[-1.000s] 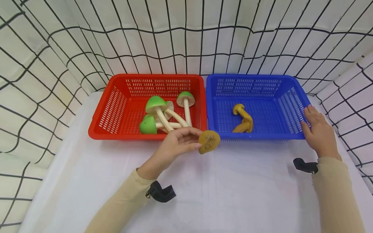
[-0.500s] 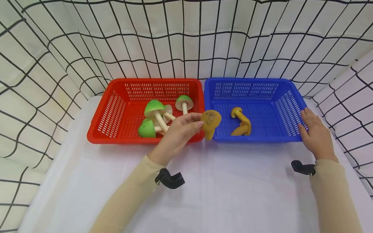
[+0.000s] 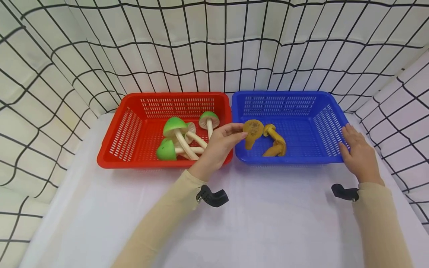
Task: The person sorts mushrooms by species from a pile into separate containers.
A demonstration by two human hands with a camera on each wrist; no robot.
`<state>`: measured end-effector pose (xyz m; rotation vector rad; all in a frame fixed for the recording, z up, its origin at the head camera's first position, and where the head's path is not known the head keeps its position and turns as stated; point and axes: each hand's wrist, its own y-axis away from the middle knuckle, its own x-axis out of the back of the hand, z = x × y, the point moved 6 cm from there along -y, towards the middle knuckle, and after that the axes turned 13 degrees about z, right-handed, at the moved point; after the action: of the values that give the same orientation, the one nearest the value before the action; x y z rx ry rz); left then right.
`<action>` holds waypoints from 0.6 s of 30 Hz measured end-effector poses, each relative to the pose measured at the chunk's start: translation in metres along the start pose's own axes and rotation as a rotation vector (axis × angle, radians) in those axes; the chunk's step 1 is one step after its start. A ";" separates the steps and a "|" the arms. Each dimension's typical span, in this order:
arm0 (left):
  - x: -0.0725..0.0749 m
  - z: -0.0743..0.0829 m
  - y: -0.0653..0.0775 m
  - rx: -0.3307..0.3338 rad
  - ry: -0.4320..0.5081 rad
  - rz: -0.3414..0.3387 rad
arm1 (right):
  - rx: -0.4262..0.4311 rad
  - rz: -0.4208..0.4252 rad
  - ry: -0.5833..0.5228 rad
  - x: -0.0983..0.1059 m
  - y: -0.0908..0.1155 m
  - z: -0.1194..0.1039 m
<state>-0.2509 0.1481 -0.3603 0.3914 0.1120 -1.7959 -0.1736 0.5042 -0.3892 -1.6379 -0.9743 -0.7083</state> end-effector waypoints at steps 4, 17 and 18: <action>-0.007 -0.006 -0.003 0.023 -0.011 0.036 | 0.000 0.004 0.001 -0.001 0.001 -0.001; -0.031 -0.003 -0.007 -0.498 -0.793 -0.002 | -0.004 0.008 0.015 0.000 0.001 -0.002; -0.034 -0.004 -0.006 -0.530 -0.854 -0.022 | -0.006 0.008 0.017 0.000 0.001 -0.002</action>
<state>-0.2491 0.1825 -0.3539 -0.7545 -0.0145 -1.7346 -0.1726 0.5023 -0.3887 -1.6374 -0.9538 -0.7197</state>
